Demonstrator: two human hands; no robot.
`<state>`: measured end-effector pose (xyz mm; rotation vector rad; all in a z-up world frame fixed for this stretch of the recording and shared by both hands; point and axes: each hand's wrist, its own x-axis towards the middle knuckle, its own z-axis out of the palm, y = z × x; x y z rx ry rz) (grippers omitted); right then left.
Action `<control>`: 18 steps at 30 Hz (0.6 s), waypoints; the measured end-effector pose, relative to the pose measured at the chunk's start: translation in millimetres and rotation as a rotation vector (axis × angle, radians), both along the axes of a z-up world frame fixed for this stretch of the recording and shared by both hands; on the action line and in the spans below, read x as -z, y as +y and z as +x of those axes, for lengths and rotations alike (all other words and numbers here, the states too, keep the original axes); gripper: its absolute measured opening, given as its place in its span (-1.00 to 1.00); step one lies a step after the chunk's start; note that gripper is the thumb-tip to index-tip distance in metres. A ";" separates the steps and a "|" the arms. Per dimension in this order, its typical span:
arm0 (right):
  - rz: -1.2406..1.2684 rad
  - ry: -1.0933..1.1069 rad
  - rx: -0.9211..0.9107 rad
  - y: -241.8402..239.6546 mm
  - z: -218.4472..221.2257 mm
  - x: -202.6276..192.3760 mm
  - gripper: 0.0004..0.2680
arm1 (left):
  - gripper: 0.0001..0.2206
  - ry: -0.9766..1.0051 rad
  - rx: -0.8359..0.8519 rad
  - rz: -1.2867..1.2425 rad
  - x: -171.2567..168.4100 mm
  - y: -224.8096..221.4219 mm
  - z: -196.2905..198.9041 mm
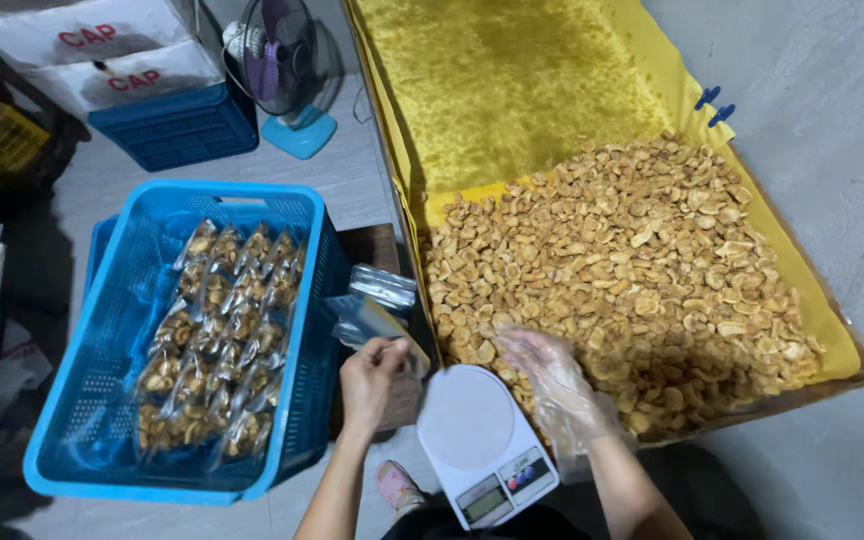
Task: The person packages snacks by filling plastic bags from a large container, weighing them on a digital scale, and placing the filled bags into a blue crate.
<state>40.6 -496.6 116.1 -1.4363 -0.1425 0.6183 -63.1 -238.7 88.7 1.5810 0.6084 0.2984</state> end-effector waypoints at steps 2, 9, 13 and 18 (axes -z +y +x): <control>-0.126 -0.116 -0.154 0.8 15.6 5.9 -0.72 | -0.82 0.042 0.033 0.183 -35.8 -42.2 11.7; -0.146 -0.323 -0.431 -79.7 44.9 -6.2 -0.71 | -0.85 0.043 0.355 0.152 -38.1 -171.0 67.8; 0.075 -0.063 -0.362 -116.9 57.4 -27.0 -0.71 | -0.78 0.154 0.342 0.019 -33.0 -209.2 80.9; 0.033 -0.196 -0.284 -124.3 48.9 -28.3 -0.79 | -0.87 -0.026 0.114 0.693 -11.6 -249.2 93.4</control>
